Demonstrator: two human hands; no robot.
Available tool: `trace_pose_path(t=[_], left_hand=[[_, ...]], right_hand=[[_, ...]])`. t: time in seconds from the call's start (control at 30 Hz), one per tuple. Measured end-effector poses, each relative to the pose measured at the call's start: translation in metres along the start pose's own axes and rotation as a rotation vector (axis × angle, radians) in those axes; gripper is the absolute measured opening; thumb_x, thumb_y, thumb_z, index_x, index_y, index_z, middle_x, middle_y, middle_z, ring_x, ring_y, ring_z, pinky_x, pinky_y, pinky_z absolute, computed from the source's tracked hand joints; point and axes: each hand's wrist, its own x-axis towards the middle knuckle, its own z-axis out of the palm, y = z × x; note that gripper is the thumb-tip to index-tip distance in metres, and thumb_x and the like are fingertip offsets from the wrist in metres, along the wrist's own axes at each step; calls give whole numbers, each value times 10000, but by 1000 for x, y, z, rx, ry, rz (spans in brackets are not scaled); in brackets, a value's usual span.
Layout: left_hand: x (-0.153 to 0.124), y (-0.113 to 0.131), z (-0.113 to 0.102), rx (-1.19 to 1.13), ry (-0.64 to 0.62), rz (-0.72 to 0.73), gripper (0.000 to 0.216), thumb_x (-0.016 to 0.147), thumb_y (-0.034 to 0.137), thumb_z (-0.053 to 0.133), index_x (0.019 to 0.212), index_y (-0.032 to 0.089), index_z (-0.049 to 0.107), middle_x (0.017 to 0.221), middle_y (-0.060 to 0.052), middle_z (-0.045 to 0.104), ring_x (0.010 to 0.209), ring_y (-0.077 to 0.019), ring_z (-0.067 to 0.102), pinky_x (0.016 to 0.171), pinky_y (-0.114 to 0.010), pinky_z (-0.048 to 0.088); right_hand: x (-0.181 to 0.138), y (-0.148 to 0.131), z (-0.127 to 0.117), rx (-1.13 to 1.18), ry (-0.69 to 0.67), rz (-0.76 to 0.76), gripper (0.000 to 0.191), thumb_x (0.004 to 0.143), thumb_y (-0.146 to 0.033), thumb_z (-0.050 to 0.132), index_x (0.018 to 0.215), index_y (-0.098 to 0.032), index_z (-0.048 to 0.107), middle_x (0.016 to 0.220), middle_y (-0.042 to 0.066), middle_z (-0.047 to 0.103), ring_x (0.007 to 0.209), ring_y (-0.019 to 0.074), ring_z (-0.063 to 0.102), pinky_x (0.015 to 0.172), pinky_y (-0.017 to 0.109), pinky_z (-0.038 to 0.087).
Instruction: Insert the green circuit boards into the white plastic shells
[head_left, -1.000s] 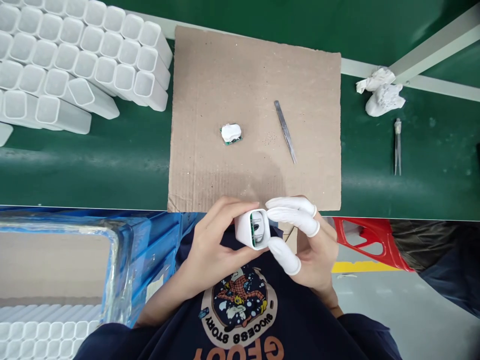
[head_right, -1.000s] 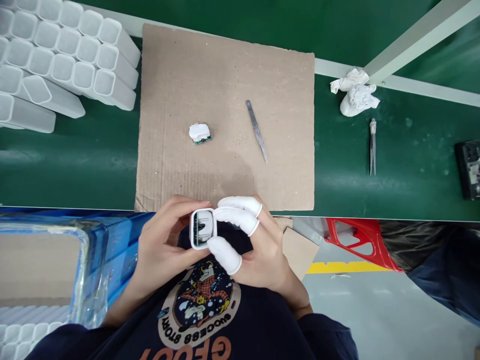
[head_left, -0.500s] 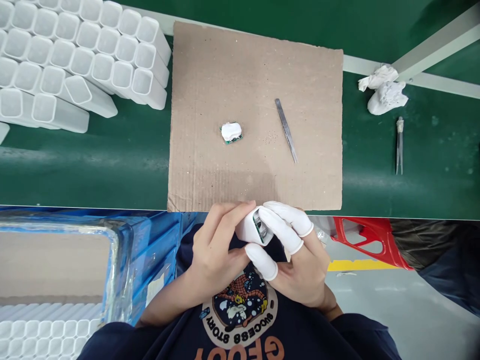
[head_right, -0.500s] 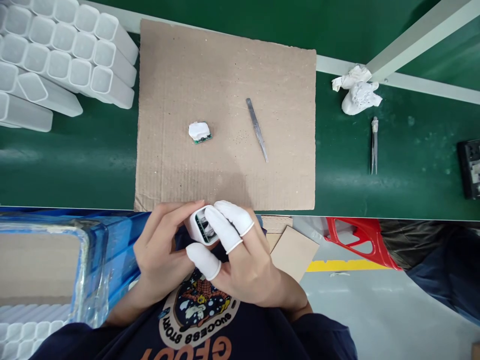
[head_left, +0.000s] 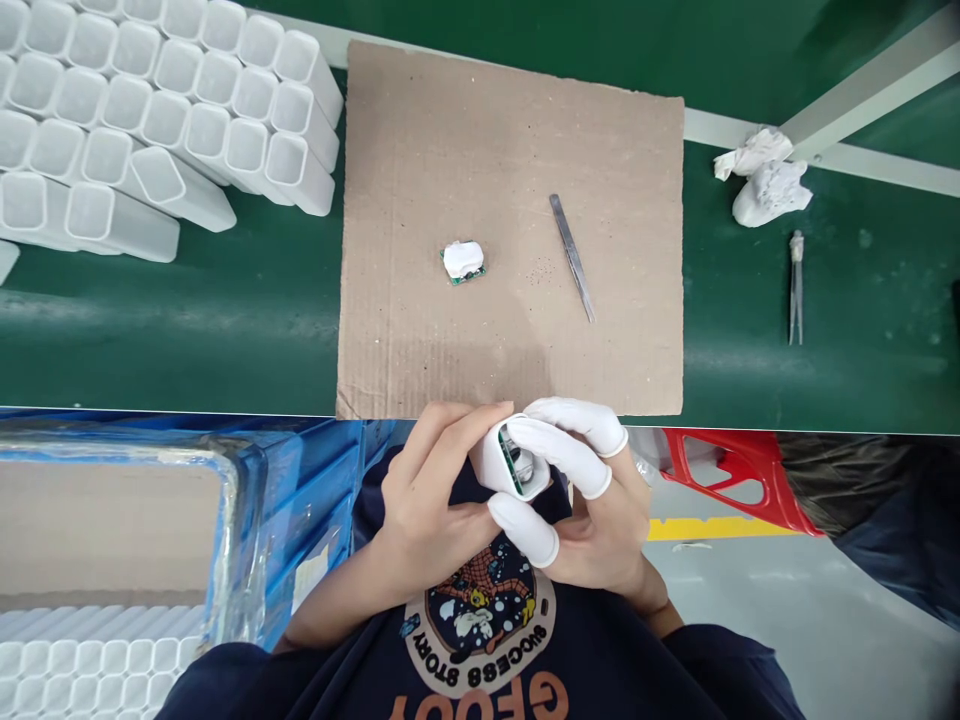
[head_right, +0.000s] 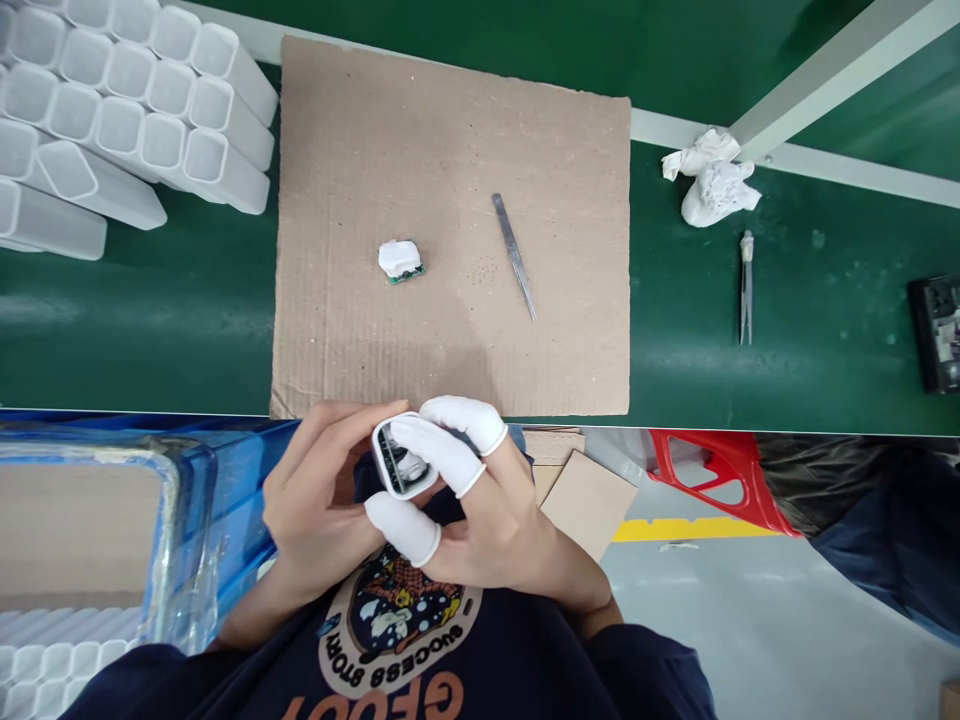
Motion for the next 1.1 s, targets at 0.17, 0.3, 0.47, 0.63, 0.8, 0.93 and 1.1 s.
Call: trace_pose_path(t=[0.17,0.3,0.47,0.63,0.8,0.93,1.1], left_hand=[[1,-1,-3,-132,-54,-21,443,785,130,766,1207,155,637,992,-33,628,846,-125,631,728,-218,571],[1,-2,-3,-131,-68,-23,439,786,122,758,1206,163,637,998,-32,632,855,-128,630,736,-223,570],[-2,-2,0,-57,-57,-15,434,793,86,701,1207,195,635,990,-33,642,806,-133,632,673,-230,558],[0,-3,1,-107,-55,-58,393,811,173,741,1190,202,641,981,-41,647,790,-139,626,654,-241,558],[6,-5,-2,-76,-31,-123,430,747,257,838,1127,211,641,922,-8,649,757,-132,620,628,-238,550],[6,-7,0,-11,12,-95,431,767,212,819,1157,204,634,955,-21,654,813,-144,635,706,-262,578],[2,-7,4,6,32,-42,412,810,204,786,1189,211,624,976,-37,658,821,-148,652,699,-262,601]], right_hand=[[1,4,-2,134,-67,36,480,842,-288,739,1283,-217,562,1178,100,604,1085,252,638,862,412,610],[2,3,-4,110,-80,52,458,834,-279,757,1243,-217,561,1175,106,611,1101,251,636,888,401,598],[10,1,-9,-22,-151,8,411,842,-265,747,1200,-193,558,1123,113,629,1054,244,647,866,396,593],[11,12,-7,121,-170,64,449,816,-325,787,1184,-226,548,1099,86,642,1020,235,660,845,387,597],[4,23,-6,360,-59,159,451,938,-487,581,1310,-237,535,1202,127,642,1092,306,655,833,494,608],[3,16,-9,-29,-86,-73,458,953,-459,570,1350,-231,560,1306,130,565,1204,333,554,958,556,548],[5,10,-7,-292,-126,-263,359,968,-524,530,1178,-255,643,1266,118,512,1190,310,490,1028,541,511]])
